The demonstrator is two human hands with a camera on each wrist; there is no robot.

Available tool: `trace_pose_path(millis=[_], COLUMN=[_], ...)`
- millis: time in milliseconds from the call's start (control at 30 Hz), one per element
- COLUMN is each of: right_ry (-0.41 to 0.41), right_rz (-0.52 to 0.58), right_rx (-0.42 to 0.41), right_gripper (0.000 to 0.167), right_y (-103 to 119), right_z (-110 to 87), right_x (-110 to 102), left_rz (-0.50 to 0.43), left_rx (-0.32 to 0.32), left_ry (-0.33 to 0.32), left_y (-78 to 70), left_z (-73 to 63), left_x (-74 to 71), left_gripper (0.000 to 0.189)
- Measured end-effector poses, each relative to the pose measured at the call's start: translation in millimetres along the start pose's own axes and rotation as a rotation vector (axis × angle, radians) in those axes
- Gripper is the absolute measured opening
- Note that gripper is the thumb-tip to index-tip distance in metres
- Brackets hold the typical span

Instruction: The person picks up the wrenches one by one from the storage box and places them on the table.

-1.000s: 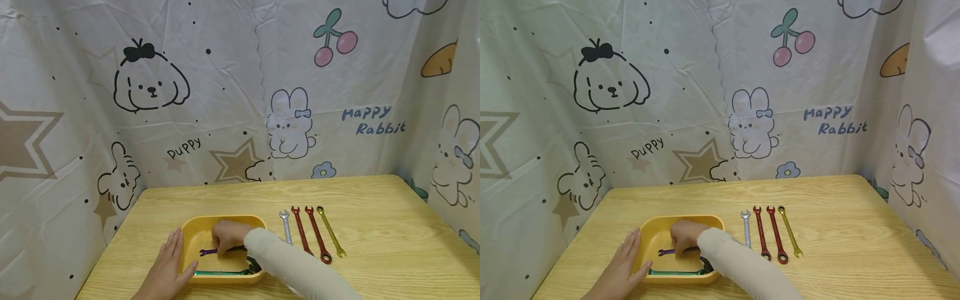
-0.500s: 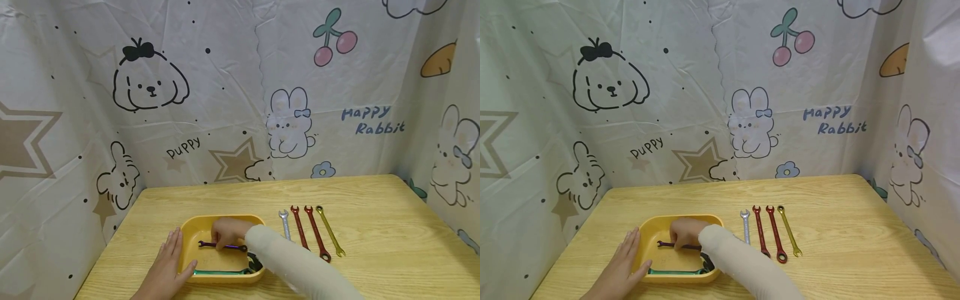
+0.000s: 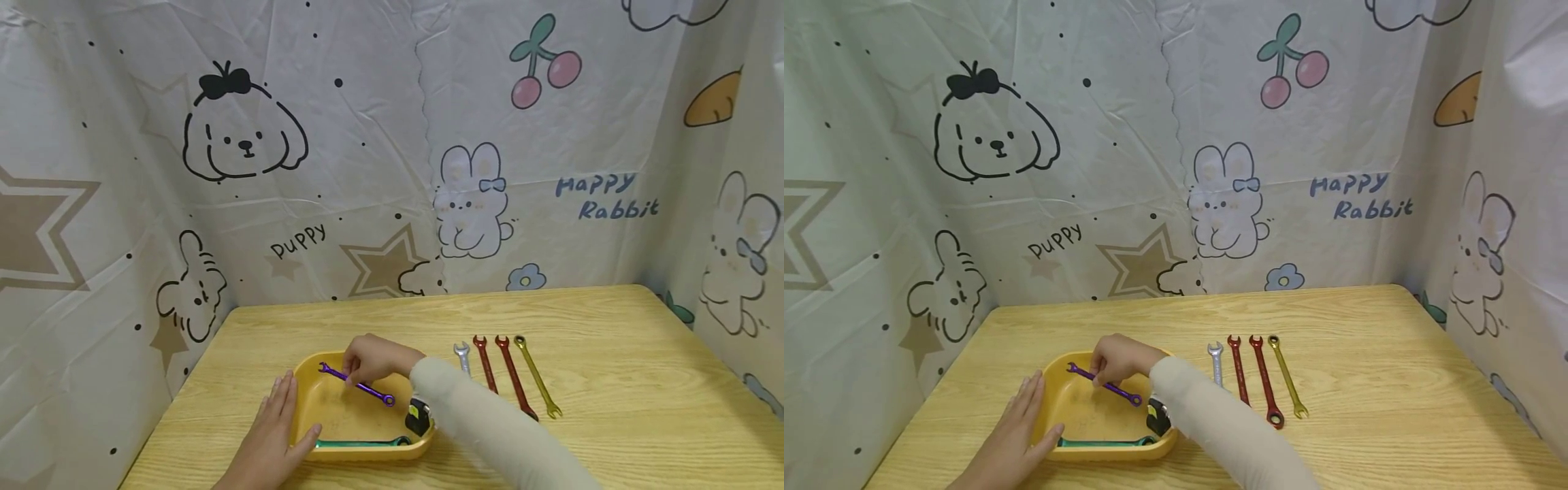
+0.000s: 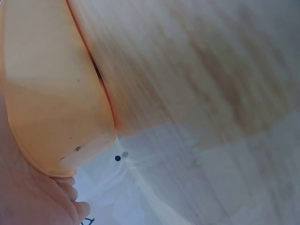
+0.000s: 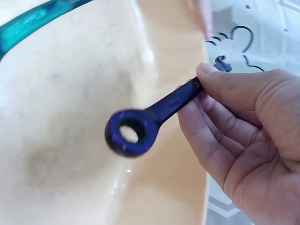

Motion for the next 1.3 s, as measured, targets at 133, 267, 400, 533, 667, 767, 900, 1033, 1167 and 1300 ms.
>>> trace_pose_path(millis=[133, 267, 400, 533, 667, 767, 900, 1033, 1167, 1300], right_ry=[-0.036, -0.062, -0.088, -0.121, -0.153, -0.177, -0.218, -0.267, -0.310, -0.340], right_rz=[0.138, 0.233, 0.304, 0.374, 0.435, 0.464, 0.471, 0.458, 0.463, 0.490], right_rx=[0.014, 0.015, 0.029, 0.048, 0.060, 0.089, 0.150, 0.233, 0.300, 0.347], right_gripper=[0.005, 0.006, 0.006, 0.006, 0.009, 0.013, 0.016, 0.018, 0.019, 0.023], right_y=[-1.3, -3.8, -10.2, -21.5, -38.1, -55.7, -85.0, -118.2, -153.0, -185.0], right_z=[-6.9, -16.4, -28.1, -42.4, -59.8, -75.1, -99.3, -128.0, -157.5, -186.4], right_x=[-13.9, -27.8, -43.4, -61.0, -76.7, -87.0, -97.0, -102.4, -106.5, -110.3], left_rz=[-0.006, -0.006, 0.000, -0.015, -0.053, -0.065, -0.050, -0.044, -0.043, -0.044], left_rx=[0.007, 0.011, 0.005, 0.006, 0.012, 0.014, 0.019, 0.012, 0.003, 0.001], left_ry=[-0.011, -0.013, -0.006, -0.006, -0.002, 0.003, -0.005, 0.001, 0.010, 0.008], left_y=[-1.1, -1.7, -0.8, 0.1, 0.3, 0.2, 0.4, 1.0, 0.9, 0.2], left_z=[-0.4, -0.2, 0.2, -0.6, -2.0, -2.2, -1.6, -1.8, -2.3, -1.8], left_x=[-1.5, -2.1, -1.5, -1.2, -1.0, -0.3, -0.1, 1.0, 1.3, 0.0], left_gripper=[0.088, 0.088, 0.089, 0.089, 0.089, 0.089, 0.089, 0.089, 0.089, 0.089])
Point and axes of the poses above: each hand's wrist, its own z-axis towards the middle knuckle, its own x-axis out of the palm, y = z × x, the point moved 9 cm from there along z, towards the middle knuckle, and after that the axes turned 2 degrees about -z, right-handed, at the moved point
